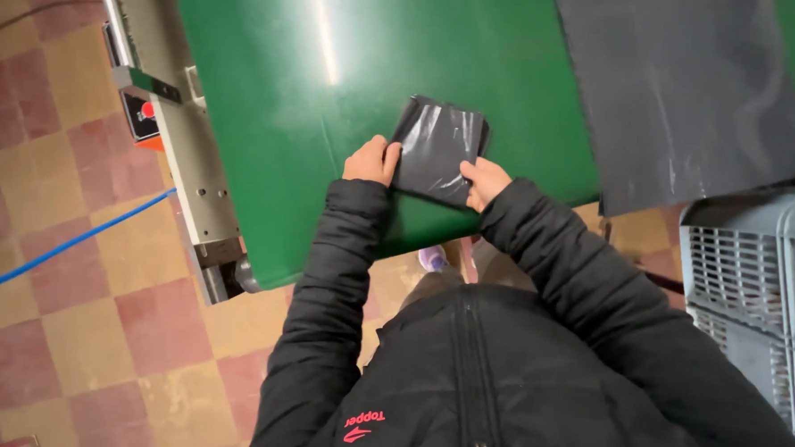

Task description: The recorder folds black plastic bags on a green conveyor belt and places them into a storage crate.

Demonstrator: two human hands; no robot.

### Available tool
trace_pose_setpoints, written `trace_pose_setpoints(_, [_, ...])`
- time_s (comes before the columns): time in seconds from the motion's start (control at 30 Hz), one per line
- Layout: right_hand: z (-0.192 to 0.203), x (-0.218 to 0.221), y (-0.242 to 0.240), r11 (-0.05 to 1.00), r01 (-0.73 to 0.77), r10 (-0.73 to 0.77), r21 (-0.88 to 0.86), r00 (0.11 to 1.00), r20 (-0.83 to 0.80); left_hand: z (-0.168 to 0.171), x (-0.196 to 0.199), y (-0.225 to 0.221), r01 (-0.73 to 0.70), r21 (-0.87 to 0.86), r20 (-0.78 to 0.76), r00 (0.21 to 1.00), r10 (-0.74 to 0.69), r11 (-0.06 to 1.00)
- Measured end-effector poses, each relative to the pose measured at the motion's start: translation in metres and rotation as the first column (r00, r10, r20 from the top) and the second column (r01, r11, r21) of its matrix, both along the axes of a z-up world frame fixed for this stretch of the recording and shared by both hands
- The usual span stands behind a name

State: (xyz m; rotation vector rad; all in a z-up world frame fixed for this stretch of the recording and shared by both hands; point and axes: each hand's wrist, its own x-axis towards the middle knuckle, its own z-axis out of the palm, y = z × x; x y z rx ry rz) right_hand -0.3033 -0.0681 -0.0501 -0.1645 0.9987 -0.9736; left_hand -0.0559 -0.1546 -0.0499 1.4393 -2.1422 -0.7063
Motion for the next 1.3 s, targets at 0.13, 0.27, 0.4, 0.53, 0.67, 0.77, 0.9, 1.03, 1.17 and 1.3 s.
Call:
trace_pose_setpoints(0.13, [-0.054,-0.043,0.042,0.963,0.020,0.047,-0.267,0.969,0.243,0.019,-0.003,0.000,-0.103,-0.026,0.079,0.991,0.104,0.994])
trace_pose_setpoints(0.27, [0.011,-0.115,0.127,0.982,-0.169,0.168,0.079,0.986,0.019,0.068,-0.007,0.010,-0.140,-0.065,0.256,0.955,0.152,0.988])
trace_pose_setpoints(0.4, [-0.066,-0.209,0.184,0.974,0.209,-0.183,0.090,0.954,-0.236,0.222,-0.123,0.039,0.335,-0.029,0.390,0.871,-0.298,0.942])
trace_pose_setpoints(0.53, [-0.064,-0.244,0.183,0.887,0.440,-0.460,-0.137,0.820,-0.342,0.110,-0.255,0.080,0.675,-0.368,0.284,0.737,-0.614,0.640])
trace_pose_setpoints(0.67, [-0.076,-0.273,0.192,0.836,0.424,-0.548,-0.348,0.673,-0.497,0.056,-0.344,0.081,0.601,-0.551,0.155,0.755,-0.637,0.578])
trace_pose_setpoints(0.77, [-0.022,-0.285,0.186,0.800,0.398,-0.598,-0.450,0.589,-0.543,0.069,-0.351,0.076,0.714,-0.285,-0.032,0.660,-0.750,0.640])
trace_pose_setpoints(0.9, [0.005,-0.379,0.172,0.375,0.914,-0.862,0.155,0.282,0.422,0.154,-0.306,0.060,0.799,-0.102,-0.400,0.512,-0.760,0.592])
trace_pose_setpoints(1.03, [0.120,-0.401,0.122,0.714,0.600,-0.226,-0.360,0.684,0.693,0.224,-0.285,0.019,0.731,0.234,-0.513,0.653,-0.557,0.642])
trace_pose_setpoints(1.17, [0.121,-0.455,0.021,0.890,-0.223,-0.177,-0.397,0.634,-0.753,0.177,-0.298,-0.070,0.435,0.330,-0.422,0.862,-0.281,0.838])
trace_pose_setpoints(1.3, [0.049,-0.485,-0.118,0.882,-0.373,-0.054,-0.286,0.525,-0.850,0.053,-0.310,-0.169,0.146,0.302,-0.368,0.930,-0.026,0.942])
